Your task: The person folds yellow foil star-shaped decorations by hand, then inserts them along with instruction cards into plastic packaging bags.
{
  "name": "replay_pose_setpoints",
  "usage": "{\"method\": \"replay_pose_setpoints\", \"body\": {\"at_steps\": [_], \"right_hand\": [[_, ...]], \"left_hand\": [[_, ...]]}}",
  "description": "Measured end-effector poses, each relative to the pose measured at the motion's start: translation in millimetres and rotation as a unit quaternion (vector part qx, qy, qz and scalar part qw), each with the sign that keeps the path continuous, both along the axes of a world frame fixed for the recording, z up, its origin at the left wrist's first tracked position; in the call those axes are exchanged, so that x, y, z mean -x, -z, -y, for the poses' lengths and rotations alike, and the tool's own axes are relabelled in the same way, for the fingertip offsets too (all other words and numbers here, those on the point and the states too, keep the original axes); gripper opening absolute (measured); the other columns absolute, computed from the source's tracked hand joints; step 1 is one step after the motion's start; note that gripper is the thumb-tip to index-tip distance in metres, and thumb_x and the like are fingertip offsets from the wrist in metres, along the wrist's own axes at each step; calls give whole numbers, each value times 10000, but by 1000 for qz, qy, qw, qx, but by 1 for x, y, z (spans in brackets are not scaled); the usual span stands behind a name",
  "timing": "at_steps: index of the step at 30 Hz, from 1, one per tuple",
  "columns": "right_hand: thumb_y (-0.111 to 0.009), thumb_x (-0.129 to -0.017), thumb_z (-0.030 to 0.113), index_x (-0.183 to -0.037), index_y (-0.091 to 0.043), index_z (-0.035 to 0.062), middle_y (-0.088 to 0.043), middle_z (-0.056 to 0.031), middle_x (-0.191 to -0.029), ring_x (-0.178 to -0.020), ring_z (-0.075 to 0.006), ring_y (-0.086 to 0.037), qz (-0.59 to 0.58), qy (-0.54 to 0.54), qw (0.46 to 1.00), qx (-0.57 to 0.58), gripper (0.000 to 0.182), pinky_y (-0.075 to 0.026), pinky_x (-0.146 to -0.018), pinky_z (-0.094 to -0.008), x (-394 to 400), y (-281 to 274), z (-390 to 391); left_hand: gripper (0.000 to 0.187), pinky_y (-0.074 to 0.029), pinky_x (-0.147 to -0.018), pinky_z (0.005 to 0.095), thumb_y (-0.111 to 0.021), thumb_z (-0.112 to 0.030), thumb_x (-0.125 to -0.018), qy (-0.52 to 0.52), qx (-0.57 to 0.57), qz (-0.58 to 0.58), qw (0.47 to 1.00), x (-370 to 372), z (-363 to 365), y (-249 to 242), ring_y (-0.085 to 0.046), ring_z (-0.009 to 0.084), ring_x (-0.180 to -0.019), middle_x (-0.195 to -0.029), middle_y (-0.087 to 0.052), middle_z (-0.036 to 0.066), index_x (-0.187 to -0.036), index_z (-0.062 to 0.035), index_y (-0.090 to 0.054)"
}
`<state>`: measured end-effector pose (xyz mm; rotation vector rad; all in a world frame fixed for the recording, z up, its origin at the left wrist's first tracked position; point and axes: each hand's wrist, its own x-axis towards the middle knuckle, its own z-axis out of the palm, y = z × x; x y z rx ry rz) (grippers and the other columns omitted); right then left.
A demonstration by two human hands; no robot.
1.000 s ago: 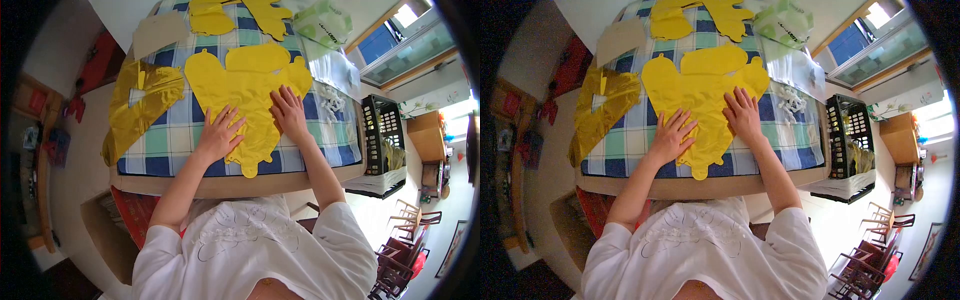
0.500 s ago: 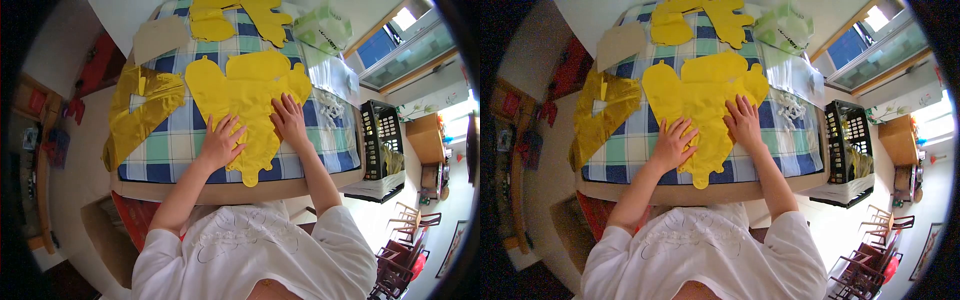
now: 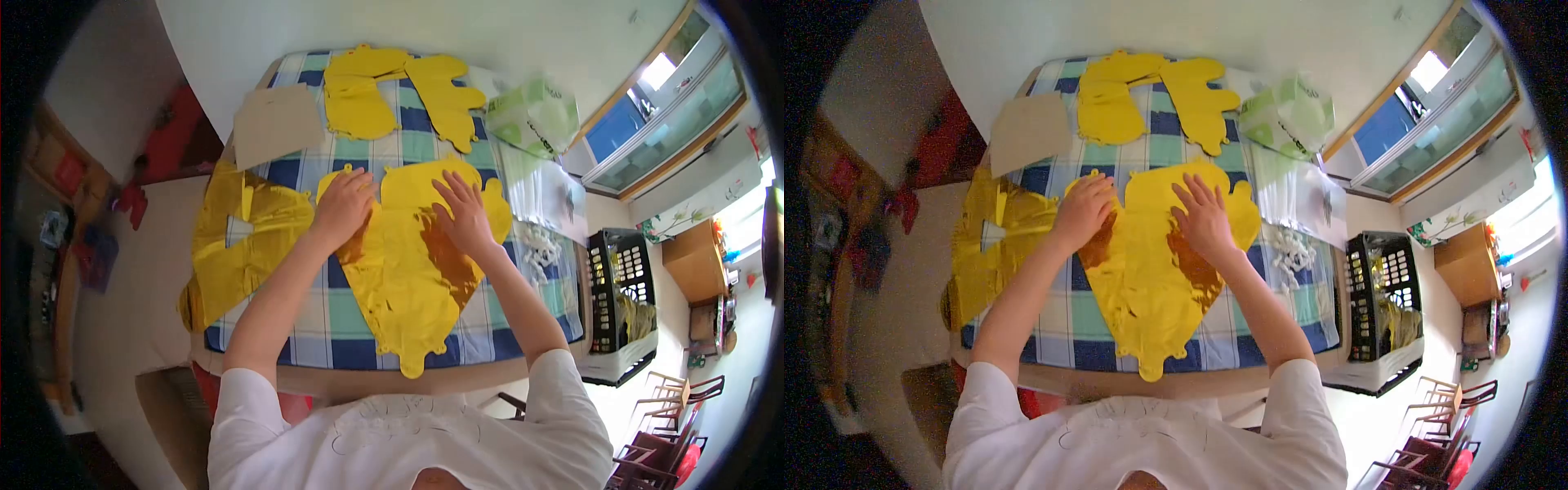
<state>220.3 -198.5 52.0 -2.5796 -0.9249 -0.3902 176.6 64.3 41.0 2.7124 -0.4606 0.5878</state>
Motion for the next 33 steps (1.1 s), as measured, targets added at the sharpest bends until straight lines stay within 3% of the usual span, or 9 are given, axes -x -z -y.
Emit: {"method": "replay_pose_setpoints", "body": {"at_steps": [5,8,11,14,17,20,23,29,33], "right_hand": [[-561,-898,188,-1319,-481,115,-436,-97,-1416,-1349,-267,-354,8,-26,999,23,434,-235,-1108,-527,-80,12,-61],[-529,-887,109,-1306,-493,96,-465,-96,-1391,-1330,-282,-379,14,-34,999,21,420,-274,-1085,-525,-119,21,-94],[-506,-873,49,-1317,-477,88,-467,-108,-1386,-1340,-282,-366,2,-62,998,27,447,-288,-1087,-492,-157,43,-115],[-480,-856,0,-1293,-503,79,-501,-146,-1335,-1274,-305,-432,17,-112,993,-16,445,-328,-1055,-468,-179,59,-126],[-496,-851,26,-1211,-563,65,-604,-183,-1159,-1094,-345,-550,-71,-111,991,-35,367,-374,-994,-457,-194,53,-134],[-516,-875,105,-1062,-629,30,-660,-203,-924,-889,-385,-614,-85,-66,993,-56,231,-478,-806,-464,-189,32,-139],[-550,-888,182,-991,-635,46,-641,-220,-806,-791,-411,-611,-93,-30,991,-88,191,-485,-696,-500,-197,34,-143],[-557,-899,245,-940,-636,49,-650,-209,-817,-787,-411,-619,-135,-30,974,-180,215,-493,-684,-484,-203,40,-148],[-579,-877,232,-916,-649,39,-668,-186,-830,-788,-379,-641,-145,-21,973,-181,209,-505,-692,-432,-202,34,-146]], "left_hand": [[239,-462,-953,399,-552,-121,-873,-52,-38,-64,996,-90,-17,-5,-543,302,-1153,-1182,-614,135,-1080,-34,-636],[200,-480,-921,404,-528,-109,-872,-55,2,-11,998,-139,-21,28,-559,310,-1118,-1134,-622,148,-1018,-22,-634],[184,-503,-854,415,-519,-98,-864,-65,-18,36,997,-162,-21,44,-600,325,-1016,-1090,-623,160,-988,-10,-624],[173,-524,-775,407,-547,-96,-819,-98,-60,-42,993,-167,-17,27,-622,304,-932,-934,-644,152,-940,-26,-651],[144,-522,-718,425,-587,-111,-804,-125,-2,-46,991,-185,-26,23,-642,320,-828,-852,-660,146,-893,-25,-661],[131,-514,-698,419,-623,-138,-796,-103,132,-77,983,-199,-42,12,-644,334,-774,-801,-664,154,-829,-19,-666],[147,-512,-699,404,-654,-158,-791,-104,235,-78,963,-209,-48,13,-643,330,-794,-795,-669,159,-788,-11,-661],[175,-505,-664,380,-677,-179,-813,-120,252,-67,958,-201,-47,18,-650,299,-748,-798,-676,149,-849,-8,-672],[159,-499,-663,380,-703,-157,-784,-120,270,-85,951,-200,-46,12,-644,303,-760,-801,-674,140,-844,-14,-666]]}}
